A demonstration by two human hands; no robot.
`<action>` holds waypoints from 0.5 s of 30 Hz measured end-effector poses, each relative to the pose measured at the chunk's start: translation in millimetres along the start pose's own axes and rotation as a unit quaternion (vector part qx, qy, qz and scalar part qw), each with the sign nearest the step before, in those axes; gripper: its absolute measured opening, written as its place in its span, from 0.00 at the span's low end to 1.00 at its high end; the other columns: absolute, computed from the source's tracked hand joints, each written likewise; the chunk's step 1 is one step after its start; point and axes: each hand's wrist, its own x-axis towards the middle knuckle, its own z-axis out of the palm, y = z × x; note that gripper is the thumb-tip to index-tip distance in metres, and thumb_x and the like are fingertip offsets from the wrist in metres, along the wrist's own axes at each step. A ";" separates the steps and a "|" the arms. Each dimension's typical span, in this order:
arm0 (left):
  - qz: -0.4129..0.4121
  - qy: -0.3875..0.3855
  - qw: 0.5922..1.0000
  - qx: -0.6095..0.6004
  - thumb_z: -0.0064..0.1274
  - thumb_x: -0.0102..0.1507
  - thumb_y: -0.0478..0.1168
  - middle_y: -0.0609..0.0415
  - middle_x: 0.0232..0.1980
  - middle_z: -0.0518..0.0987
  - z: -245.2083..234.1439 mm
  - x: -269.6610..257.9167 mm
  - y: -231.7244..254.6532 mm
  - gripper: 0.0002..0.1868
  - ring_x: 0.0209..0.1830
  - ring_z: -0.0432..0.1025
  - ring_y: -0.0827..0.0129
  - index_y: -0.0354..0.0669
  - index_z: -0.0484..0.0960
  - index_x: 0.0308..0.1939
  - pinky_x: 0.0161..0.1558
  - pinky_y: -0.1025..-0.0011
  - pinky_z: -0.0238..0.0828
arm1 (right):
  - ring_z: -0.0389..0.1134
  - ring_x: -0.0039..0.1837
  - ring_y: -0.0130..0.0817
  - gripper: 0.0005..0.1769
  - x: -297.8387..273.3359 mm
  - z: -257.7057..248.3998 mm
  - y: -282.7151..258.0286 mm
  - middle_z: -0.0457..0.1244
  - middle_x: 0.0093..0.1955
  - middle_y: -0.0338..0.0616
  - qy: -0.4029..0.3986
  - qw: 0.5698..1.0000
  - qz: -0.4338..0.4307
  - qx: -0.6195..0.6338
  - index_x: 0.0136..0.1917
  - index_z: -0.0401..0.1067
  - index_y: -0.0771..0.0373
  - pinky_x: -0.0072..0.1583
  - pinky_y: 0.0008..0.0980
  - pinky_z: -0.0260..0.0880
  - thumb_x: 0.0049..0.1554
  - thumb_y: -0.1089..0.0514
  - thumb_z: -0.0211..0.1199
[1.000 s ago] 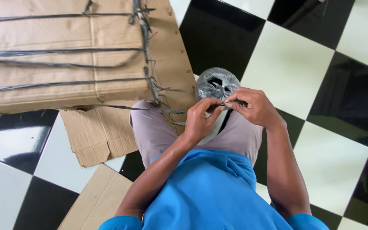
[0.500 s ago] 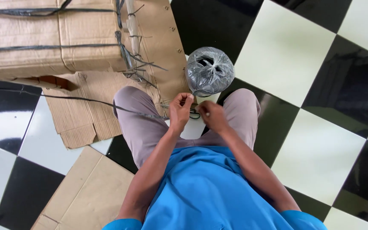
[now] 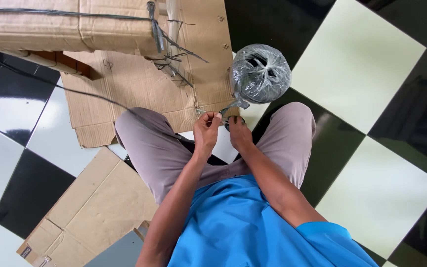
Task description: Tying plastic straps around cardboard-wrapped furniture to secure it for transport
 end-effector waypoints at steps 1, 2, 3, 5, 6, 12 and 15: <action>0.000 0.002 1.000 0.000 0.53 0.70 0.41 0.56 0.33 0.80 -2.6 -0.6 -0.5 0.08 0.33 0.64 0.78 0.45 0.86 0.42 0.37 0.71 0.65 | 0.72 0.52 0.59 0.30 1.9 7.0 1.9 0.57 0.67 0.67 -0.001 1.000 -0.001 0.001 0.70 0.63 0.65 0.46 0.51 0.78 0.56 0.68 0.65; 0.005 -0.001 1.000 -0.001 0.52 0.71 0.41 0.54 0.34 0.80 -5.4 -1.2 -0.8 0.08 0.33 0.65 0.76 0.44 0.85 0.43 0.37 0.70 0.67 | 0.72 0.48 0.56 0.28 3.8 13.9 3.5 0.60 0.61 0.62 0.012 1.000 -0.010 -0.023 0.68 0.63 0.65 0.44 0.50 0.78 0.55 0.67 0.64; 0.011 -0.003 1.000 -0.004 0.51 0.71 0.41 0.52 0.35 0.80 -7.2 -0.7 -0.4 0.08 0.34 0.66 0.74 0.43 0.84 0.44 0.37 0.68 0.68 | 0.73 0.45 0.52 0.26 7.5 19.4 6.5 0.62 0.55 0.56 0.025 0.998 -0.018 -0.047 0.67 0.63 0.64 0.42 0.49 0.77 0.55 0.66 0.64; 0.016 0.002 1.000 -0.001 0.52 0.71 0.40 0.52 0.35 0.80 -10.8 3.6 -3.5 0.07 0.34 0.67 0.74 0.43 0.84 0.44 0.37 0.69 0.69 | 0.72 0.45 0.49 0.24 12.7 39.9 16.1 0.63 0.49 0.52 0.013 0.997 -0.023 -0.079 0.63 0.63 0.62 0.42 0.47 0.75 0.55 0.62 0.64; 0.020 0.006 1.000 0.004 0.53 0.71 0.40 0.52 0.35 0.80 -12.7 5.7 -5.0 0.07 0.34 0.68 0.75 0.43 0.84 0.43 0.37 0.69 0.69 | 0.72 0.44 0.47 0.22 15.5 50.0 20.8 0.65 0.44 0.47 0.001 0.994 -0.025 -0.111 0.60 0.64 0.59 0.42 0.45 0.74 0.55 0.59 0.65; 0.044 0.011 0.999 0.005 0.55 0.69 0.40 0.51 0.34 0.80 -15.1 19.6 -2.2 0.06 0.32 0.70 0.74 0.43 0.84 0.42 0.35 0.69 0.71 | 0.73 0.56 0.59 0.39 5.3 24.4 22.1 0.71 0.54 0.55 -0.200 0.968 0.081 0.126 0.65 0.68 0.49 0.53 0.53 0.69 0.44 0.31 0.65; 0.025 0.015 0.999 0.017 0.55 0.68 0.41 0.57 0.33 0.80 -12.8 33.6 -2.1 0.06 0.31 0.68 0.79 0.47 0.85 0.40 0.34 0.74 0.68 | 0.74 0.45 0.40 0.41 -20.2 -38.5 5.8 0.69 0.38 0.49 -0.252 0.818 0.198 0.478 0.67 0.69 0.58 0.50 0.40 0.73 0.44 0.43 0.76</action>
